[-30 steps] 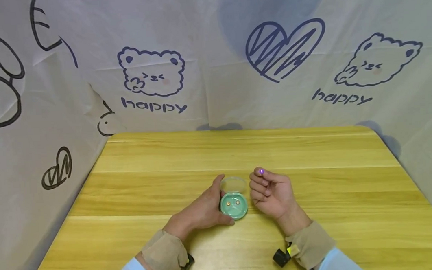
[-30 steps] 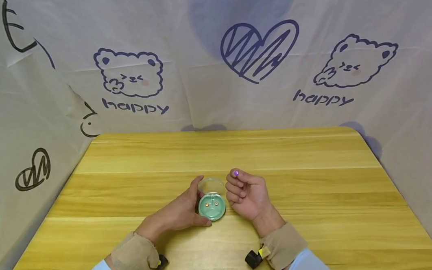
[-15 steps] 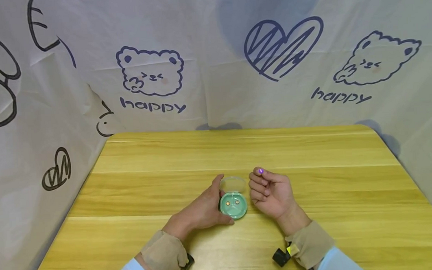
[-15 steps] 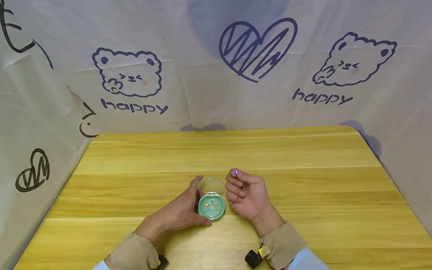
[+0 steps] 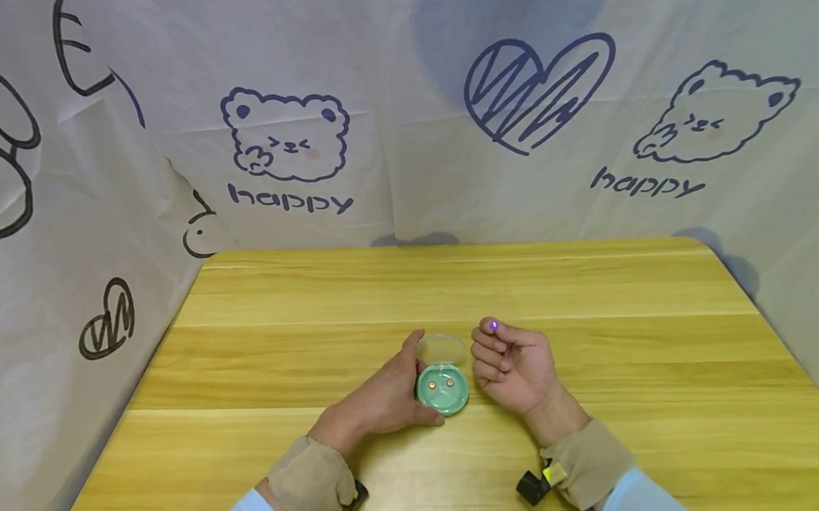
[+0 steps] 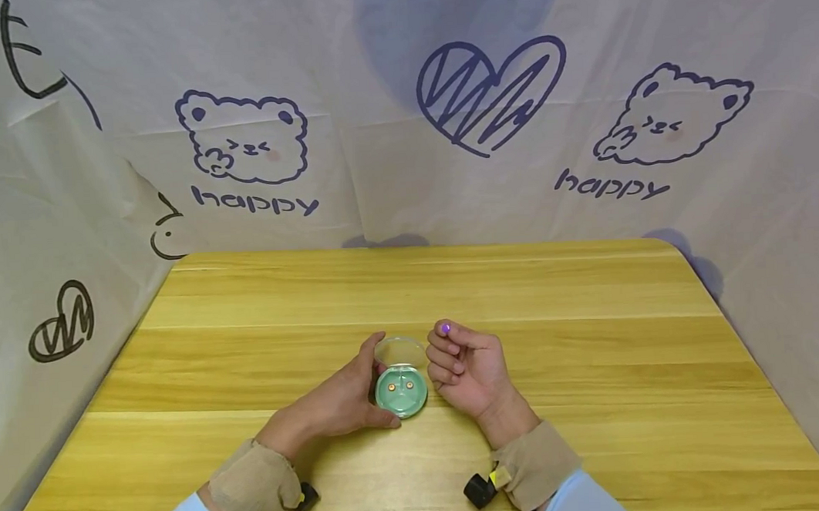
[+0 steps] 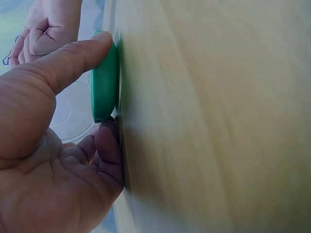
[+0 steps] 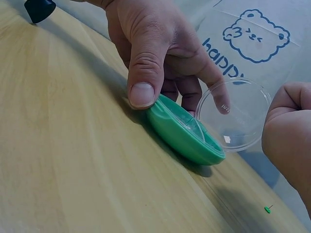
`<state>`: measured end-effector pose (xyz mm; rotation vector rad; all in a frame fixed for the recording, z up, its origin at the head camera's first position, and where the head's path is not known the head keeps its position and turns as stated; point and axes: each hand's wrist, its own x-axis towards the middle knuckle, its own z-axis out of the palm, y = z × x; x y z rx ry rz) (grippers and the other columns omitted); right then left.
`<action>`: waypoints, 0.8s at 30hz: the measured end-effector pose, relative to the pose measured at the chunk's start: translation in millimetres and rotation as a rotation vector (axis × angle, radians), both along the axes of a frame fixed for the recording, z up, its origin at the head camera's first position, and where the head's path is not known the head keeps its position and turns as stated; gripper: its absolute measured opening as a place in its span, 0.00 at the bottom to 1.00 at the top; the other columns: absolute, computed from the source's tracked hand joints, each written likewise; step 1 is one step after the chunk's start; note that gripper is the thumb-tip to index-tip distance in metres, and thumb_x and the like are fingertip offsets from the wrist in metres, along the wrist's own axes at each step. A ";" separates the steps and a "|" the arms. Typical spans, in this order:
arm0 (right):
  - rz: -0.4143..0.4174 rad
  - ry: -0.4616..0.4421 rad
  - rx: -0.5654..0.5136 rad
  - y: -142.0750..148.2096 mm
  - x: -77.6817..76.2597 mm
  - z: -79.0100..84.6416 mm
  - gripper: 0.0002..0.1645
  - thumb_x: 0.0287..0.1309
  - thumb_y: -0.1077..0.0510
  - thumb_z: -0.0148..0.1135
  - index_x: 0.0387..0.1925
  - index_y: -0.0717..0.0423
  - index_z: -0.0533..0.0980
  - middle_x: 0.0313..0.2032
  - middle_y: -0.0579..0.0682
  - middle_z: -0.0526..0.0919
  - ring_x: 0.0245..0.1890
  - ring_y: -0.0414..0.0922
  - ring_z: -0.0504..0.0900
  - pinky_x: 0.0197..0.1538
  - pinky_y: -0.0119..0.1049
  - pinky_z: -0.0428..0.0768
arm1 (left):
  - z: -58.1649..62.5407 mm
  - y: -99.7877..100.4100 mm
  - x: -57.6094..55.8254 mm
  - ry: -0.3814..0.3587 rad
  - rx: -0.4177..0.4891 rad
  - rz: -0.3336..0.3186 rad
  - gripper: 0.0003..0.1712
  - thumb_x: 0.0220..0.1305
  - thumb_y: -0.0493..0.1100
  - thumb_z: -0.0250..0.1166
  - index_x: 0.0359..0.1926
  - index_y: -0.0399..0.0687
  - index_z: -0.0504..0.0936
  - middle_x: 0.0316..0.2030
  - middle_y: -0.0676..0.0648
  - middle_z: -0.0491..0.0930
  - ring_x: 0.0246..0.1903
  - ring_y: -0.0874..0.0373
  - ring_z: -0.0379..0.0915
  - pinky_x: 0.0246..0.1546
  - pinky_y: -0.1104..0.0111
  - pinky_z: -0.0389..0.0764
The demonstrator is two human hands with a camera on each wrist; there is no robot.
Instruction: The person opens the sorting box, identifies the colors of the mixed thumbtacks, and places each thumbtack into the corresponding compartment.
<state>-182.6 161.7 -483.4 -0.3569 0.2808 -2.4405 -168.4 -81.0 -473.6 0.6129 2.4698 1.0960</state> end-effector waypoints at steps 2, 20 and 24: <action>0.000 0.000 0.001 -0.1 0.3 0.2 0.18 0.81 0.58 0.42 0.35 0.56 0.76 0.27 0.41 0.53 0.21 0.37 0.48 0.27 0.30 0.49 | 0.3 -0.1 0.3 0.001 0.001 -0.001 0.74 0.52 0.48 0.85 0.83 0.38 0.41 0.54 0.45 0.74 0.52 0.54 0.73 0.63 0.54 0.73; -0.006 0.013 0.021 -2.4 1.2 -0.7 0.18 0.81 0.58 0.43 0.34 0.55 0.75 0.27 0.41 0.54 0.21 0.37 0.47 0.27 0.30 0.48 | 0.1 0.5 1.6 0.012 0.001 0.007 0.74 0.50 0.46 0.86 0.83 0.38 0.42 0.53 0.45 0.75 0.52 0.54 0.73 0.64 0.54 0.73; -0.023 0.032 0.055 -2.7 1.6 -0.5 0.17 0.80 0.58 0.45 0.33 0.55 0.75 0.27 0.41 0.53 0.21 0.37 0.48 0.27 0.30 0.48 | 0.0 0.6 1.4 0.008 0.001 0.007 0.74 0.50 0.46 0.86 0.83 0.38 0.41 0.53 0.46 0.75 0.52 0.54 0.73 0.64 0.54 0.73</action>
